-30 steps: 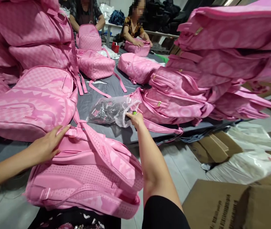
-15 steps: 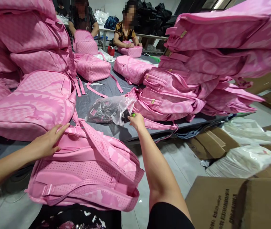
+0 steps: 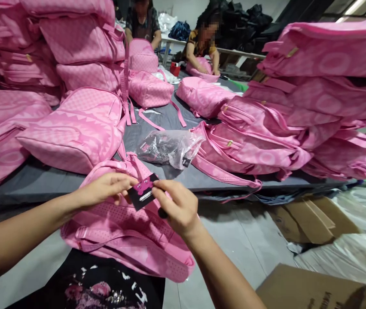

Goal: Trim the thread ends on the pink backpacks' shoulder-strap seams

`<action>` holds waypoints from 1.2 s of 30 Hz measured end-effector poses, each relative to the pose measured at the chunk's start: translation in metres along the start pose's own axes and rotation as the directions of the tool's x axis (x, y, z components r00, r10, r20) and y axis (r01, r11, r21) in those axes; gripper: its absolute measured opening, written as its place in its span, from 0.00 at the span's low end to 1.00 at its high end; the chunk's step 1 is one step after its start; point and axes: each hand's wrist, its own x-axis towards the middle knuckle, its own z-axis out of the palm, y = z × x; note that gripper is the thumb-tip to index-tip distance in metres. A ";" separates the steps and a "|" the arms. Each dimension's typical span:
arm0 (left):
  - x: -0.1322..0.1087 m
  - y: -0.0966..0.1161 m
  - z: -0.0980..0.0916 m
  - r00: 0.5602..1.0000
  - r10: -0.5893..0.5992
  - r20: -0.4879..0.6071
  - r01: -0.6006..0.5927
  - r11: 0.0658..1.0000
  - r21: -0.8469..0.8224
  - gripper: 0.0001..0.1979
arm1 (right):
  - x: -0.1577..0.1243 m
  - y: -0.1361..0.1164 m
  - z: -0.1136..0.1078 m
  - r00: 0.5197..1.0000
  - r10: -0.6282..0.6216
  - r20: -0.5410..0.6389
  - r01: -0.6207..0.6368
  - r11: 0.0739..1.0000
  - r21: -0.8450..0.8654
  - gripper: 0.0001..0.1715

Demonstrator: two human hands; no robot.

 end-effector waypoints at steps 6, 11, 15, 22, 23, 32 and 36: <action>-0.004 -0.019 0.022 0.931 0.152 -0.331 -0.195 0.975 -0.102 0.15 | 0.009 -0.036 0.011 0.752 0.649 0.110 -0.647 0.697 0.308 0.18; -0.016 -0.032 0.020 0.878 0.284 -0.385 -0.283 0.957 0.059 0.11 | 0.017 -0.049 0.022 0.578 0.713 0.397 -0.815 0.483 0.319 0.12; -0.041 -0.050 -0.010 0.653 0.592 -0.473 -0.267 0.764 0.587 0.15 | 0.020 -0.028 0.032 0.684 0.705 0.190 -0.730 0.665 0.159 0.06; -0.075 -0.119 -0.040 0.737 0.168 -0.655 0.254 0.829 0.499 0.43 | 0.050 -0.001 0.082 0.586 0.405 0.702 -0.487 0.868 -0.095 0.16; -0.075 -0.125 -0.037 0.750 0.125 -0.649 0.273 0.836 0.476 0.40 | 0.054 -0.004 0.092 0.486 0.380 0.787 -0.432 0.887 -0.161 0.17; -0.067 -0.137 -0.030 0.728 0.121 -0.675 0.340 0.791 0.508 0.32 | 0.060 -0.020 0.124 0.233 0.182 0.955 -0.136 0.979 -0.153 0.15; -0.066 -0.140 -0.033 0.747 0.127 -0.653 0.317 0.796 0.516 0.34 | 0.072 -0.031 0.123 0.353 0.244 0.903 -0.242 0.956 -0.163 0.16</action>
